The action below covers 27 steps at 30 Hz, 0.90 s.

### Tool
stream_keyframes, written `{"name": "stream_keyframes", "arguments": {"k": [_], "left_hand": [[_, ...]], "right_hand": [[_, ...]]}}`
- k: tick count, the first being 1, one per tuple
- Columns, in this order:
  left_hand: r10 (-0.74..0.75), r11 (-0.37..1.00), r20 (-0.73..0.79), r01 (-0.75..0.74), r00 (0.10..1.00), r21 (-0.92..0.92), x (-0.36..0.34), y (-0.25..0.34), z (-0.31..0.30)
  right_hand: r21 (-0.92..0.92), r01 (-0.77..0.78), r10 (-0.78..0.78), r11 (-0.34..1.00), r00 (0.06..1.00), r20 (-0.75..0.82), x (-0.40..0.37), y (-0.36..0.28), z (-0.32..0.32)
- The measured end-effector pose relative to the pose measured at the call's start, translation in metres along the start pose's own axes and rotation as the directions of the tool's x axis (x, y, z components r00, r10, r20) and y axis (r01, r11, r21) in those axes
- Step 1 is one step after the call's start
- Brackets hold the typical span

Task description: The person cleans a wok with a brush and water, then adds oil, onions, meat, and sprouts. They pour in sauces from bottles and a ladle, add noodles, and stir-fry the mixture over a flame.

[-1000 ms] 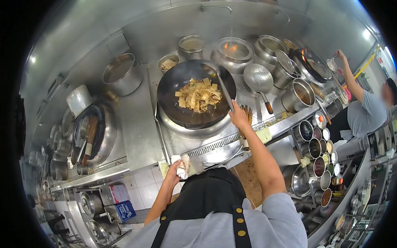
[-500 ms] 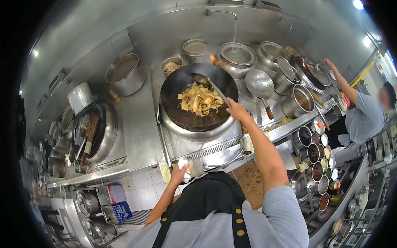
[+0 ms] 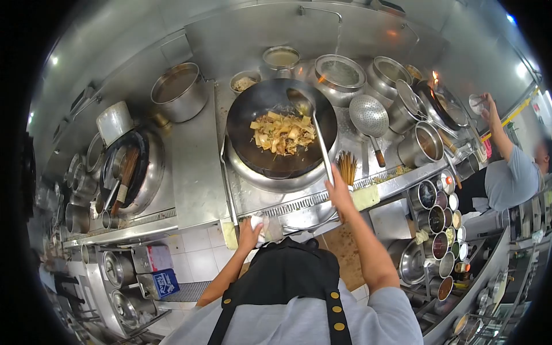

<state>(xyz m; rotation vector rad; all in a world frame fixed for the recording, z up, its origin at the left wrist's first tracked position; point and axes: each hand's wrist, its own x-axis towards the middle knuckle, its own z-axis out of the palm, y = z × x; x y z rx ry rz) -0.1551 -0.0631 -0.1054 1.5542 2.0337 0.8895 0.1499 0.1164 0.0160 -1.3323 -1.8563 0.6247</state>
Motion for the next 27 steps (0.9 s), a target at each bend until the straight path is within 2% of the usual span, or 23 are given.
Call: {"name": "stream_keyframes", "arguments": {"k": [2, 3, 5, 7, 10, 12, 14, 17, 19, 20, 21, 22, 23, 24, 25, 26, 27], "left_hand": [[0.007, 1.000, 0.027, -0.007, 1.000, 0.026, 0.000, 0.003, -0.002], [-0.011, 1.000, 0.018, 0.012, 1.000, -0.019, 0.000, 0.001, 0.000], [-0.026, 0.998, 0.002, 0.026, 1.000, -0.060, 0.002, -0.005, 0.002], [-0.024, 1.000, 0.078, 0.025, 0.997, -0.015, 0.000, -0.010, 0.002], [-0.006, 0.999, 0.004, 0.007, 1.000, -0.050, -0.005, -0.003, -0.004], [-0.055, 0.997, 0.035, 0.057, 0.998, -0.054, -0.010, 0.003, -0.010], [-0.038, 0.999, -0.019, 0.037, 0.999, -0.027, -0.012, 0.005, -0.013], [-0.088, 0.993, 0.026, 0.090, 0.996, -0.082, -0.012, 0.005, -0.017], [-0.084, 0.992, 0.026, 0.086, 0.996, -0.092, -0.012, 0.003, -0.017], [-0.081, 0.991, 0.023, 0.083, 0.996, -0.107, -0.012, 0.003, -0.018], [-0.080, 0.991, 0.026, 0.082, 0.996, -0.107, -0.011, 0.004, -0.020], [-0.074, 0.992, 0.018, 0.076, 0.997, -0.104, -0.010, 0.011, -0.026], [-0.071, 0.992, 0.007, 0.071, 0.997, -0.104, -0.008, 0.020, -0.032], [-0.070, 0.991, 0.000, 0.069, 0.998, -0.113, -0.004, 0.026, -0.039], [-0.051, 0.991, -0.073, 0.042, 0.996, -0.127, 0.002, 0.033, -0.047], [-0.032, 0.990, -0.140, 0.012, 0.990, -0.138, 0.008, 0.041, -0.055], [-0.013, 0.978, -0.167, -0.022, 0.986, -0.208, 0.020, 0.055, -0.066]], "right_hand": [[0.086, -0.160, 0.143, 0.983, 0.974, 0.174, 0.043, -0.001, -0.017], [0.090, -0.158, 0.142, 0.983, 0.976, 0.167, 0.059, -0.007, -0.025], [0.022, -0.361, 0.341, 0.932, 0.897, 0.281, 0.086, -0.020, -0.033], [0.045, -0.382, 0.348, 0.923, 0.880, 0.323, 0.100, -0.013, -0.036], [0.098, -0.439, 0.362, 0.893, 0.831, 0.422, 0.113, -0.001, -0.038], [0.209, -0.522, 0.339, 0.827, 0.759, 0.556, 0.124, 0.013, -0.031], [0.172, -0.531, 0.351, 0.830, 0.736, 0.579, 0.134, 0.002, -0.026], [0.169, -0.506, 0.282, 0.846, 0.692, 0.664, 0.146, -0.014, -0.035], [0.005, -0.333, 0.223, 0.943, 0.643, 0.733, 0.154, -0.021, -0.055], [0.007, -0.339, 0.226, 0.941, 0.643, 0.732, 0.150, -0.008, -0.061], [0.004, 0.051, -0.041, 0.999, 0.752, 0.658, 0.147, 0.005, -0.069], [-0.042, 0.438, -0.332, 0.898, 0.738, 0.587, 0.146, 0.015, -0.078], [-0.047, 0.446, -0.335, 0.894, 0.734, 0.591, 0.136, 0.017, -0.085], [-0.070, 0.417, -0.314, 0.906, 0.774, 0.549, 0.114, 0.019, -0.093], [-0.092, 0.386, -0.291, 0.918, 0.813, 0.504, 0.089, 0.019, -0.099], [-0.050, -0.065, 0.081, 0.997, 0.834, 0.546, 0.062, -0.006, -0.098], [-0.043, -0.258, 0.243, 0.965, 0.821, 0.517, 0.038, -0.010, -0.085]]}}
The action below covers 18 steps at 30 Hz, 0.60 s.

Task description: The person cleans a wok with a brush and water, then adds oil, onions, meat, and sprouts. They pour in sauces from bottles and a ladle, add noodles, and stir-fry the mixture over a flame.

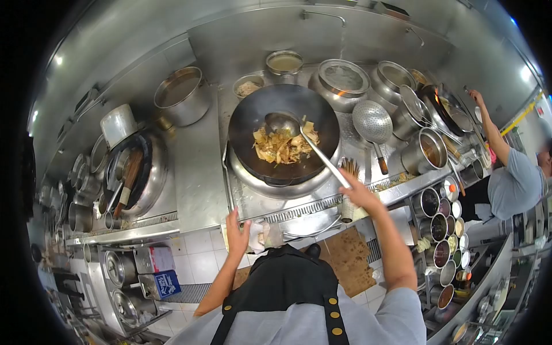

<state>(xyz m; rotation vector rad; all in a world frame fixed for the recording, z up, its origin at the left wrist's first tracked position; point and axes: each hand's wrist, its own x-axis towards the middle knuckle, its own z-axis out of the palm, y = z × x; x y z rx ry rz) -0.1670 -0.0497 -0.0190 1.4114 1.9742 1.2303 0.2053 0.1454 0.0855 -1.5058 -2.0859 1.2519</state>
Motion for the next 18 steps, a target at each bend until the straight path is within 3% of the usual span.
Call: {"name": "stream_keyframes", "arguments": {"k": [1, 2, 3, 4, 5, 7, 10, 18], "left_hand": [[0.009, 1.000, 0.010, -0.009, 1.000, -0.004, 0.016, 0.018, -0.002], [0.151, 0.988, -0.044, -0.149, 0.987, 0.047, 0.037, 0.038, -0.003], [0.290, 0.954, -0.090, -0.280, 0.953, 0.106, 0.058, 0.057, -0.005], [0.342, 0.931, -0.072, -0.327, 0.937, 0.161, 0.079, 0.080, -0.006], [0.390, 0.903, -0.051, -0.372, 0.919, 0.214, 0.100, 0.099, -0.003], [0.532, 0.808, -0.018, -0.501, 0.846, 0.310, 0.138, 0.114, 0.016], [0.540, 0.708, 0.134, -0.535, 0.831, 0.462, 0.174, 0.142, 0.040], [0.623, 0.547, 0.282, -0.664, 0.729, 0.510, 0.198, 0.165, 0.081]], "right_hand": [[0.038, -0.121, 0.124, 0.992, 0.988, -0.093, -0.018, -0.018, 0.024], [-0.085, -0.074, 0.059, 0.994, 0.984, -0.168, -0.014, 0.012, 0.052], [0.005, 0.030, -0.028, 1.000, 0.974, -0.224, -0.021, 0.019, 0.074], [-0.192, 0.287, -0.342, 0.938, 0.854, -0.392, -0.024, 0.035, 0.099], [0.431, -0.262, 0.297, 0.863, 0.955, -0.013, -0.055, -0.038, 0.079], [0.713, -0.193, 0.227, 0.675, 0.973, 0.048, -0.070, -0.037, 0.088], [0.766, -0.217, 0.200, 0.606, 0.973, 0.117, -0.092, -0.050, 0.078], [0.816, -0.203, 0.150, 0.542, 0.978, 0.144, -0.114, -0.054, 0.078]]}}
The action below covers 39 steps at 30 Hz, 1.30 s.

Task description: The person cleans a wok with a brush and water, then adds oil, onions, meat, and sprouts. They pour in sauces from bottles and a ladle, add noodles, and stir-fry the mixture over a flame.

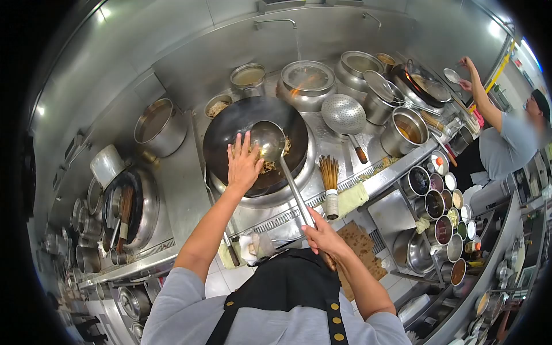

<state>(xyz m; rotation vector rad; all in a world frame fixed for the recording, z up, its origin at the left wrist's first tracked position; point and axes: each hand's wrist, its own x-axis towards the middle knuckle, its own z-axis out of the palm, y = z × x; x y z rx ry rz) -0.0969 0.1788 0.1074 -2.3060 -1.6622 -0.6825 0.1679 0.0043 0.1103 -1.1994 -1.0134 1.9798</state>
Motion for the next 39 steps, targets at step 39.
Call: {"name": "stream_keyframes", "arguments": {"k": [39], "left_hand": [[-0.102, 0.187, 0.453, 0.464, 0.886, -0.866, -0.284, -0.066, -0.186]], "right_hand": [[-0.965, 0.134, -0.392, 0.227, 0.919, 0.036, 0.163, -0.040, 0.005]]}}
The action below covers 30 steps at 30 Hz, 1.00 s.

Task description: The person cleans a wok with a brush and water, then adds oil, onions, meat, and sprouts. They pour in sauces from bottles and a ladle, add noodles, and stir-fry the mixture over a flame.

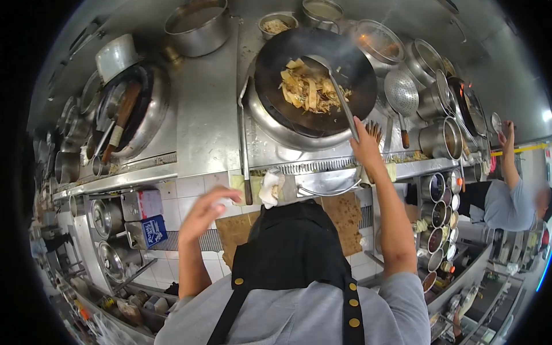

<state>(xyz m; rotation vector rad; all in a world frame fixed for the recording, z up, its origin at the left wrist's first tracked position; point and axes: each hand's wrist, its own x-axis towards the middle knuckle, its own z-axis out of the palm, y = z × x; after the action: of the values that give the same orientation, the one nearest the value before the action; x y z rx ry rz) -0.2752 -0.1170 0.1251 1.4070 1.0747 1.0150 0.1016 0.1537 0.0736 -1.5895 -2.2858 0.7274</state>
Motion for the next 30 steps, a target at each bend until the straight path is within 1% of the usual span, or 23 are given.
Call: {"name": "stream_keyframes", "arguments": {"k": [2, 3, 4, 6, 8, 10, 11, 12, 14, 15, 16, 17, 18, 19, 20, 22, 23, 24, 25, 26, 28, 29, 30], "left_hand": [[-0.139, 0.990, 0.131, 0.138, 0.982, 0.014, -0.004, -0.039, 0.037], [-0.197, 0.977, 0.168, 0.207, 0.966, -0.049, -0.003, -0.062, 0.062], [-0.251, 0.956, 0.207, 0.276, 0.946, -0.101, -0.001, -0.089, 0.089], [-0.343, 0.938, 0.291, 0.344, 0.893, 0.051, -0.004, -0.183, 0.143], [-0.616, 0.735, 0.275, 0.664, 0.738, -0.135, 0.005, -0.235, 0.175], [-0.825, 0.550, -0.015, 0.797, 0.565, -0.248, 0.019, -0.300, 0.200], [-0.791, 0.611, -0.014, 0.791, 0.612, 0.038, 0.021, -0.400, 0.219], [-0.710, 0.704, -0.218, 0.684, 0.670, -0.192, 0.030, -0.386, 0.228], [-0.796, 0.571, -0.197, 0.600, 0.573, -0.561, 0.050, -0.320, 0.229], [-0.789, 0.583, -0.213, 0.593, 0.576, -0.555, 0.056, -0.322, 0.232], [-0.788, 0.610, -0.212, 0.686, 0.578, -0.397, 0.057, -0.330, 0.233], [-0.791, 0.612, -0.213, 0.759, 0.574, -0.225, 0.054, -0.334, 0.234], [-0.789, 0.612, -0.233, 0.761, 0.568, -0.214, 0.046, -0.332, 0.235], [-0.733, 0.677, -0.324, 0.691, 0.598, -0.253, 0.033, -0.331, 0.236], [-0.670, 0.738, -0.414, 0.613, 0.617, -0.282, 0.024, -0.324, 0.234], [-0.703, 0.707, -0.407, 0.634, 0.583, -0.312, -0.004, -0.311, 0.225], [-0.697, 0.717, -0.439, 0.557, 0.567, -0.420, -0.022, -0.307, 0.226], [-0.697, 0.714, -0.468, 0.467, 0.544, -0.521, -0.040, -0.303, 0.226], [-0.720, 0.689, -0.482, 0.434, 0.499, -0.580, -0.056, -0.285, 0.220], [-0.741, 0.664, -0.493, 0.394, 0.456, -0.635, -0.070, -0.267, 0.212], [-0.667, 0.739, -0.630, 0.455, 0.397, -0.496, -0.093, -0.252, 0.194], [-0.665, 0.741, -0.631, 0.454, 0.399, -0.494, -0.094, -0.239, 0.187], [-0.478, 0.833, -0.767, 0.497, 0.427, -0.243, -0.086, -0.219, 0.178]], "right_hand": [[-0.015, 0.034, -0.035, 0.999, 0.994, -0.105, -0.039, -0.010, 0.004], [0.027, -0.069, 0.071, 0.997, 0.992, -0.101, -0.054, -0.031, -0.002], [0.018, -0.076, 0.077, 0.997, 0.993, -0.087, -0.064, -0.032, 0.001], [0.164, 0.042, -0.006, 0.986, 0.977, -0.215, -0.077, -0.031, 0.002], [0.204, 0.040, 0.005, 0.978, 0.976, -0.216, -0.085, -0.026, 0.004], [0.274, 0.096, -0.031, 0.957, 0.972, -0.233, -0.087, -0.028, -0.001], [0.438, -0.055, 0.120, 0.897, 0.985, -0.124, -0.085, -0.018, -0.002], [0.458, -0.091, 0.145, 0.884, 0.986, -0.084, -0.083, -0.023, -0.010], [0.454, -0.086, 0.108, 0.887, 0.994, -0.022, -0.070, -0.006, -0.015], [0.432, -0.082, 0.088, 0.898, 0.996, 0.006, -0.061, 0.002, -0.016], [0.446, -0.069, 0.076, 0.892, 0.997, 0.002, -0.047, 0.016, -0.011], [0.242, 0.164, -0.132, 0.956, 0.981, -0.143, -0.029, 0.033, -0.003], [0.003, 0.363, -0.352, 0.932, 0.905, -0.240, -0.012, 0.043, 0.000], [0.035, 0.050, -0.049, 0.998, 0.998, -0.028, -0.002, 0.034, -0.007], [0.057, 0.060, -0.058, 0.997, 0.998, -0.030, 0.012, 0.035, -0.007], [-0.133, 0.128, -0.131, 0.983, 0.991, -0.007, 0.035, 0.037, -0.006], [-0.113, 0.135, -0.136, 0.984, 0.991, -0.003, 0.037, 0.042, -0.005], [-0.201, 0.211, -0.220, 0.956, 0.975, -0.023, 0.037, 0.048, -0.005], [-0.292, 0.285, -0.308, 0.913, 0.951, -0.035, 0.035, 0.055, -0.007], [-0.280, 0.296, -0.316, 0.913, 0.948, -0.029, 0.030, 0.061, -0.014], [-0.544, 0.307, -0.323, 0.781, 0.944, 0.069, 0.009, 0.076, -0.044], [-0.578, 0.320, -0.366, 0.750, 0.930, 0.040, -0.005, 0.084, -0.061], [-0.615, 0.332, -0.411, 0.716, 0.912, 0.014, -0.021, 0.089, -0.077]]}}
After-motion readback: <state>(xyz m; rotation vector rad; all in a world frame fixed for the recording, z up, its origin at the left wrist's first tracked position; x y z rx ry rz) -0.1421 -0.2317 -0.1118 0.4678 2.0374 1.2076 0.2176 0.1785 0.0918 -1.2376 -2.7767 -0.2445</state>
